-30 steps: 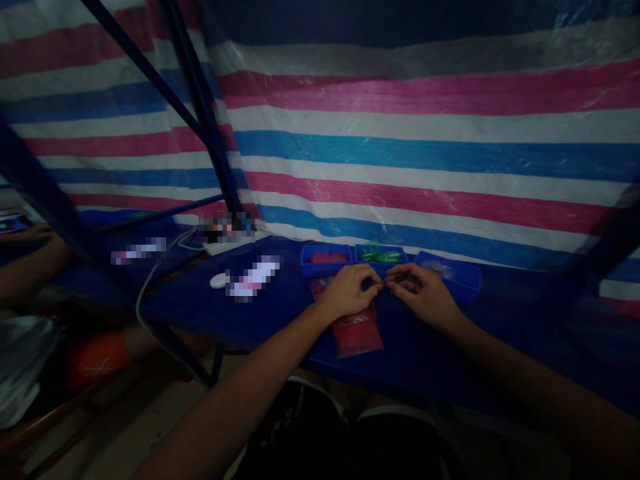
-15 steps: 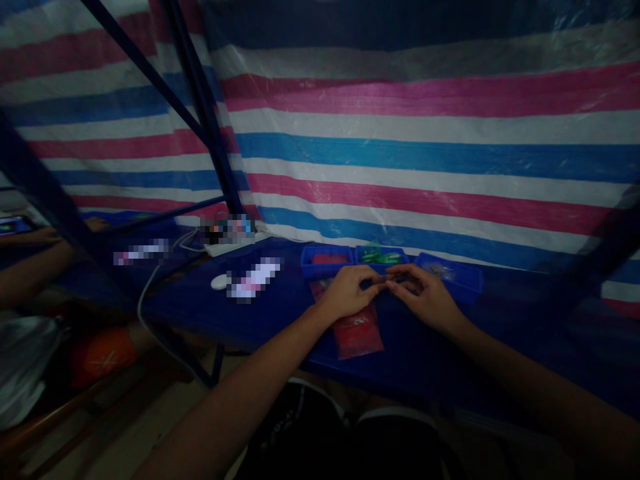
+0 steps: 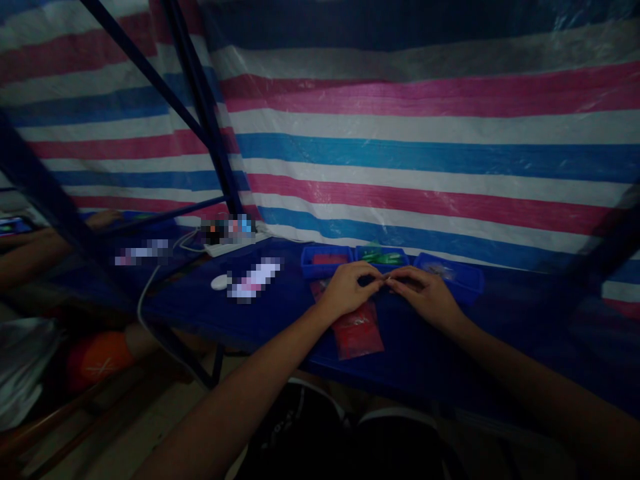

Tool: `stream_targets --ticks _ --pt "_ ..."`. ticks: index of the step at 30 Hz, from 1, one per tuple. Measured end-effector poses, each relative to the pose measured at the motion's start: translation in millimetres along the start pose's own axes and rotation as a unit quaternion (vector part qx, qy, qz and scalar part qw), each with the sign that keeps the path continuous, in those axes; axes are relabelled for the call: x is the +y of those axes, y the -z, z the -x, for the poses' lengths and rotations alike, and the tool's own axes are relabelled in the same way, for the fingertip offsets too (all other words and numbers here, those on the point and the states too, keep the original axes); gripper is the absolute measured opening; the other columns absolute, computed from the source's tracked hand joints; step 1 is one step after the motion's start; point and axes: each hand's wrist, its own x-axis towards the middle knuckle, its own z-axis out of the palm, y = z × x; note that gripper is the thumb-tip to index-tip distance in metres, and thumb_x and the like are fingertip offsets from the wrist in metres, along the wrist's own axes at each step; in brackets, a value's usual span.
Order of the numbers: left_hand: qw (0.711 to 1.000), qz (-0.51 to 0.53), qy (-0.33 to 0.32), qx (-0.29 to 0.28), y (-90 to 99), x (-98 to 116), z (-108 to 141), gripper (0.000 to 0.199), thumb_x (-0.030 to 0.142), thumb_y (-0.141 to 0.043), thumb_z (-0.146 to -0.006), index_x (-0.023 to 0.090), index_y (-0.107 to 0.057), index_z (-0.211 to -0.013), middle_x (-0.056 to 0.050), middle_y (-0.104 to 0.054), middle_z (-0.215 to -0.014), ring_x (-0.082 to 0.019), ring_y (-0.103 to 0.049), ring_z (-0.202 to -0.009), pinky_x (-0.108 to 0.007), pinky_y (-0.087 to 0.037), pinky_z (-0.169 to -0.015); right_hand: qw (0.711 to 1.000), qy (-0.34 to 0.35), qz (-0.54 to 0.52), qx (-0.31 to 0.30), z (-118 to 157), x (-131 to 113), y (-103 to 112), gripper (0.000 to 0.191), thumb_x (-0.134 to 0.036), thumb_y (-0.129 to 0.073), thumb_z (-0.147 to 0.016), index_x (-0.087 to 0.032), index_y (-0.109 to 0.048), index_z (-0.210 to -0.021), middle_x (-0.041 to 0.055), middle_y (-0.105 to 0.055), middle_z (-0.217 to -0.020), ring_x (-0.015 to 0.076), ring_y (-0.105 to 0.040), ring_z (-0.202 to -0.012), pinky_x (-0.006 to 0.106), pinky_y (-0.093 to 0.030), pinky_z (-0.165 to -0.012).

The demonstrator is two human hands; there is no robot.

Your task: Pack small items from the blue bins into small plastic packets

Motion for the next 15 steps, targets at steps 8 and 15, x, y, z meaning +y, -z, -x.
stream_targets --ticks 8,15 --pt "1.000 0.003 0.018 0.017 -0.4 2.4 0.5 0.010 0.026 -0.070 -0.090 0.018 -0.075 -0.094 -0.006 -0.074 -0.096 -0.019 -0.067 -0.091 -0.033 -0.053 -0.084 0.995 -0.061 -0.080 0.020 -1.1 -2.0 1.0 0.033 -0.047 -0.085 -0.074 -0.023 -0.076 -0.095 0.0068 -0.079 -0.098 0.0254 -0.076 -0.091 0.043 -0.061 -0.092" --pt "1.000 0.020 0.008 0.012 -0.7 4.4 0.1 0.010 0.023 -0.068 -0.091 0.018 -0.076 -0.093 -0.006 -0.074 -0.096 -0.019 -0.068 -0.092 -0.033 -0.052 -0.086 0.987 -0.081 -0.136 0.018 -2.5 7.6 1.7 0.039 -0.044 -0.089 -0.070 -0.021 -0.074 -0.097 0.0071 -0.078 -0.096 0.0216 -0.075 -0.088 0.038 -0.062 -0.087"
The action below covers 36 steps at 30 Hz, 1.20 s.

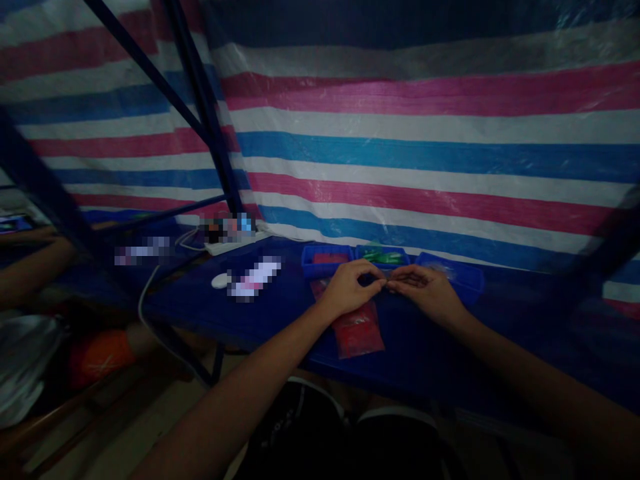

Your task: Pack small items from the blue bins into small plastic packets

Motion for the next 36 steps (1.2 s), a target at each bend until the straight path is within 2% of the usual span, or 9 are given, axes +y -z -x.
stream_targets --ticks 5,10,14,20,23,26,31,33,36 --pt "1.000 -0.006 -0.006 0.014 -3.0 0.1 0.2 0.010 0.021 -0.065 -0.092 0.017 -0.074 -0.093 -0.005 -0.073 -0.095 -0.018 -0.068 -0.090 -0.032 -0.052 -0.085 1.000 0.008 -0.009 0.021 -1.3 -1.4 -1.3 0.041 -0.042 -0.090 -0.068 -0.022 -0.070 -0.098 0.0050 -0.075 -0.091 0.0194 -0.074 -0.085 0.034 -0.062 -0.084" --pt "0.993 -0.046 0.024 0.109 -1.4 1.9 0.7 0.020 0.023 -0.065 -0.092 0.016 -0.067 -0.111 -0.007 -0.071 -0.102 -0.018 -0.067 -0.092 -0.033 -0.054 -0.085 0.997 0.036 -0.002 0.071 -4.0 -4.7 3.7 0.051 -0.042 -0.090 -0.070 -0.023 -0.065 -0.109 0.0026 -0.072 -0.090 0.0175 -0.072 -0.081 0.031 -0.062 -0.077" --pt "0.996 -0.073 -0.029 0.052 -1.9 0.8 2.1 0.021 0.028 -0.061 -0.097 0.017 -0.071 -0.112 -0.009 -0.072 -0.107 -0.019 -0.068 -0.097 -0.036 -0.054 -0.091 0.994 0.052 0.034 0.094 -5.2 0.3 5.4 0.046 -0.042 -0.088 -0.071 -0.022 -0.064 -0.104 0.0020 -0.071 -0.084 0.0171 -0.071 -0.075 0.030 -0.062 -0.073" --pt "0.993 -0.091 -0.067 -0.025 -8.1 -5.4 3.6 0.026 0.028 -0.067 -0.094 0.017 -0.073 -0.117 -0.010 -0.074 -0.114 -0.021 -0.069 -0.104 -0.036 -0.054 -0.094 0.996 0.053 0.067 0.015 0.5 1.3 -1.4 0.033 -0.043 -0.084 -0.077 -0.021 -0.072 -0.098 0.0078 -0.077 -0.102 0.0233 -0.075 -0.094 0.038 -0.062 -0.088" --pt "0.994 -0.088 -0.052 -0.026 -6.7 -6.5 2.9 0.022 0.029 -0.062 -0.097 0.017 -0.075 -0.110 -0.009 -0.075 -0.110 -0.021 -0.070 -0.102 -0.036 -0.054 -0.093 0.996 0.046 0.074 -0.012 3.1 -2.2 -3.0 0.033 -0.045 -0.080 -0.082 -0.022 -0.075 -0.105 0.0081 -0.078 -0.107 0.0246 -0.075 -0.096 0.044 -0.061 -0.095" --pt "0.996 -0.077 -0.025 -0.021 -3.9 -5.1 1.7 0.023 0.029 -0.057 -0.100 0.018 -0.076 -0.108 -0.009 -0.076 -0.108 -0.021 -0.070 -0.101 -0.034 -0.054 -0.090 0.996 0.050 0.079 -0.012 4.3 -6.1 -3.8 0.034 -0.048 -0.076 -0.085 -0.022 -0.076 -0.107 0.0086 -0.078 -0.108 0.0248 -0.076 -0.093 0.045 -0.061 -0.094" --pt "0.998 -0.063 0.013 0.007 -1.3 -1.1 0.4 0.025 0.031 -0.057 -0.100 0.016 -0.076 -0.104 -0.008 -0.077 -0.101 -0.020 -0.071 -0.093 -0.031 -0.052 -0.083 0.994 0.044 0.080 0.063 3.7 -9.9 -3.7 0.037 -0.050 -0.078 -0.083 -0.021 -0.072 -0.104 0.0086 -0.076 -0.099 0.0209 -0.073 -0.079 0.037 -0.065 -0.073" --pt "0.998 -0.052 0.017 0.008 -1.2 0.4 0.3 0.026 0.032 -0.056 -0.101 0.016 -0.076 -0.102 -0.008 -0.077 -0.098 -0.019 -0.070 -0.090 -0.030 -0.052 -0.081 0.991 0.056 0.084 0.091 2.4 -9.8 -2.5 0.043 -0.049 -0.081 -0.080 -0.022 -0.069 -0.111 0.0085 -0.075 -0.102 0.0213 -0.073 -0.083 0.034 -0.064 -0.069" --pt "0.999 -0.030 0.009 -0.007 -1.2 2.3 0.4 0.026 0.033 -0.056 -0.100 0.016 -0.076 -0.102 -0.007 -0.077 -0.097 -0.019 -0.071 -0.089 -0.029 -0.052 -0.081 0.988 0.083 0.105 0.071 0.9 -8.6 -0.2 0.045 -0.046 -0.082 -0.079 -0.023 -0.070 -0.115 0.0093 -0.075 -0.109 0.0242 -0.073 -0.097 0.036 -0.063 -0.079"
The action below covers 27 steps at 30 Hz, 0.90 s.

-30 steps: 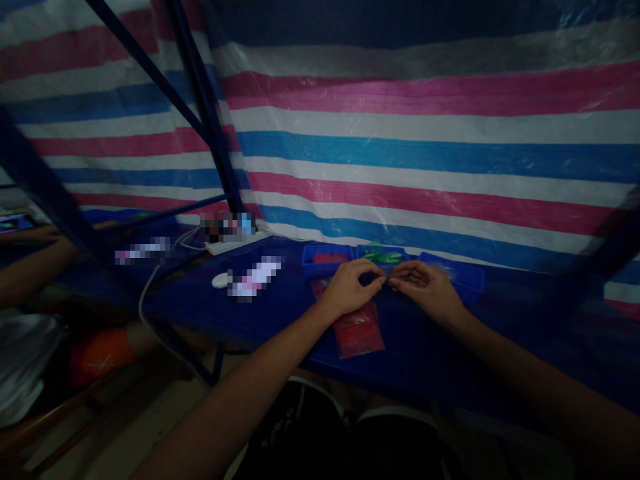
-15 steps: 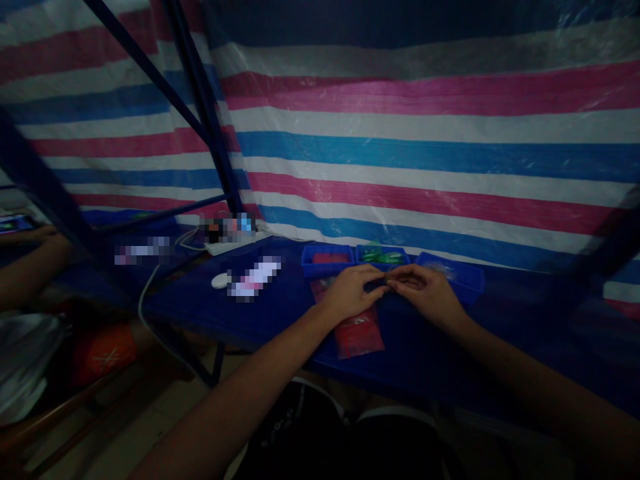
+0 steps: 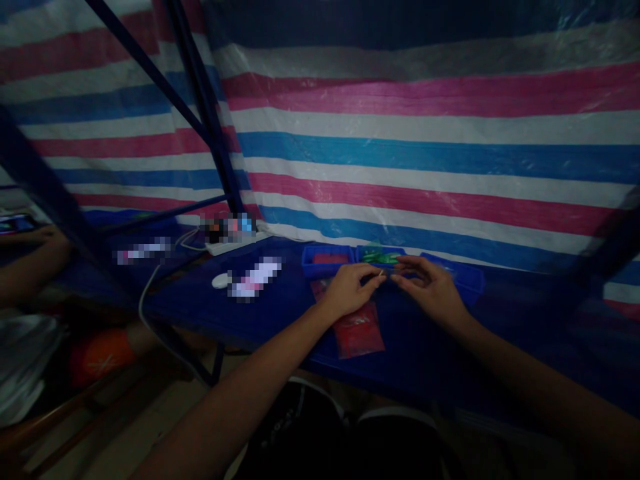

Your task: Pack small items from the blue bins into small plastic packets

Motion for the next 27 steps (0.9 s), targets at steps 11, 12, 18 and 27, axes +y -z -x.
stream_targets --ticks 11,12,18,27 --pt "0.993 0.085 0.077 -0.028 -1.2 3.1 4.4 0.033 0.040 -0.056 -0.100 0.017 -0.070 -0.121 -0.003 -0.075 -0.074 -0.014 -0.069 -0.061 -0.024 -0.053 -0.063 0.989 0.081 0.121 -0.017 3.5 -10.6 2.0 0.017 -0.038 -0.070 -0.089 -0.025 -0.077 -0.098 0.0060 -0.076 -0.099 0.0245 -0.071 -0.088 0.042 -0.058 -0.083" --pt "0.993 0.095 0.072 -0.024 -1.5 2.9 4.1 0.032 0.037 -0.056 -0.100 0.017 -0.069 -0.121 -0.004 -0.076 -0.078 -0.014 -0.070 -0.063 -0.024 -0.053 -0.063 0.984 0.101 0.143 -0.013 3.6 -12.5 2.3 0.016 -0.037 -0.070 -0.089 -0.026 -0.077 -0.098 0.0061 -0.076 -0.099 0.0250 -0.070 -0.089 0.042 -0.057 -0.083" --pt "0.989 0.142 0.049 -0.015 -4.2 -3.8 2.4 0.023 0.023 -0.056 -0.097 0.016 -0.071 -0.113 -0.007 -0.077 -0.095 -0.016 -0.073 -0.079 -0.028 -0.058 -0.076 0.966 0.173 0.192 -0.026 2.7 -15.2 3.1 0.010 -0.033 -0.069 -0.091 -0.029 -0.077 -0.096 0.0055 -0.076 -0.099 0.0280 -0.067 -0.097 0.047 -0.054 -0.090" --pt "0.975 0.192 0.108 -0.028 -8.5 -10.7 2.9 0.023 0.023 -0.058 -0.092 0.012 -0.075 -0.102 -0.009 -0.078 -0.092 -0.019 -0.074 -0.082 -0.030 -0.059 -0.077 0.940 0.227 0.238 -0.095 3.9 -9.7 2.0 0.013 -0.026 -0.069 -0.091 -0.030 -0.078 -0.100 0.0052 -0.076 -0.097 0.0287 -0.064 -0.103 0.050 -0.053 -0.094"
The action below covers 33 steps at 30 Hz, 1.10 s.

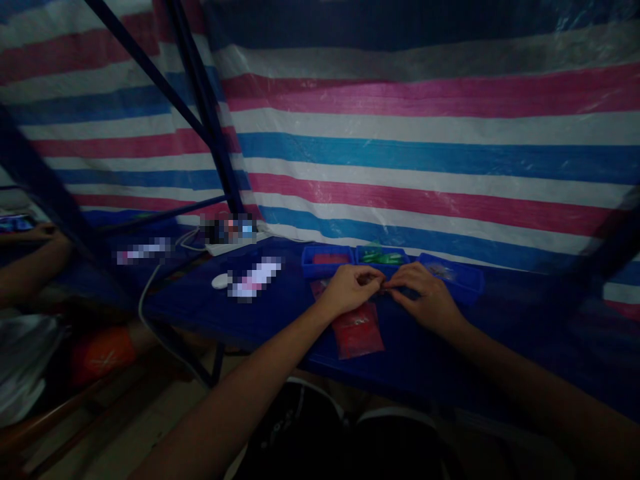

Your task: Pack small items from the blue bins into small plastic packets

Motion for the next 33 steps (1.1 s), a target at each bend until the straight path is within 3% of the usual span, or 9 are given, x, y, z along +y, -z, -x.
stream_targets --ticks 4,13,17,22,28,33 --pt "0.999 0.026 0.023 -0.008 -2.2 -1.1 -0.7 0.023 0.015 -0.061 -0.087 0.012 -0.073 -0.107 -0.008 -0.078 -0.087 -0.018 -0.075 -0.080 -0.030 -0.060 -0.076 1.000 0.002 0.008 -0.004 0.3 2.8 -1.5 0.013 -0.026 -0.069 -0.091 -0.031 -0.078 -0.099 0.0052 -0.076 -0.096 0.0292 -0.065 -0.103 0.051 -0.053 -0.094" --pt "0.998 -0.026 -0.034 0.047 1.4 -3.1 -1.8 0.022 0.020 -0.062 -0.094 0.018 -0.056 -0.115 -0.008 -0.076 -0.096 -0.018 -0.075 -0.084 -0.029 -0.059 -0.075 1.000 -0.006 0.000 0.008 -2.4 -6.1 -0.2 0.017 -0.036 -0.074 -0.088 -0.030 -0.074 -0.104 0.0063 -0.075 -0.105 0.0300 -0.065 -0.105 0.051 -0.052 -0.096" --pt "0.998 -0.035 -0.056 0.023 -0.1 -0.8 -0.4 0.028 0.012 -0.061 -0.092 0.019 -0.053 -0.118 -0.008 -0.075 -0.100 -0.017 -0.075 -0.087 -0.030 -0.059 -0.078 0.998 -0.037 0.002 0.048 -1.7 -8.6 0.2 0.019 -0.034 -0.067 -0.093 -0.029 -0.072 -0.111 0.0075 -0.074 -0.112 0.0294 -0.065 -0.108 0.050 -0.052 -0.097" --pt "0.995 -0.057 -0.081 0.005 -1.9 3.9 1.7 0.031 0.008 -0.060 -0.090 0.020 -0.052 -0.118 -0.007 -0.075 -0.103 -0.017 -0.074 -0.091 -0.031 -0.058 -0.083 0.997 -0.066 -0.018 0.024 0.6 -4.4 -1.4 0.024 -0.034 -0.067 -0.094 -0.030 -0.071 -0.117 0.0055 -0.074 -0.113 0.0268 -0.070 -0.101 0.046 -0.055 -0.092" --pt "0.989 -0.120 -0.083 0.005 0.0 10.4 4.2 0.029 0.012 -0.062 -0.091 0.020 -0.053 -0.118 -0.005 -0.077 -0.101 -0.018 -0.075 -0.091 -0.030 -0.056 -0.080 0.994 -0.101 -0.045 0.026 2.0 -1.4 -3.4 0.032 -0.038 -0.072 -0.089 -0.029 -0.071 -0.120 0.0058 -0.077 -0.111 0.0273 -0.074 -0.095 0.046 -0.058 -0.088" --pt "0.978 -0.188 -0.087 0.000 0.5 13.8 7.1 0.024 0.019 -0.063 -0.094 0.021 -0.052 -0.115 -0.005 -0.077 -0.102 -0.019 -0.075 -0.093 -0.030 -0.055 -0.080 0.991 -0.112 -0.067 0.027 2.1 0.9 -2.4 0.027 -0.038 -0.072 -0.090 -0.030 -0.074 -0.116 0.0044 -0.078 -0.110 0.0269 -0.074 -0.097 0.046 -0.058 -0.092"
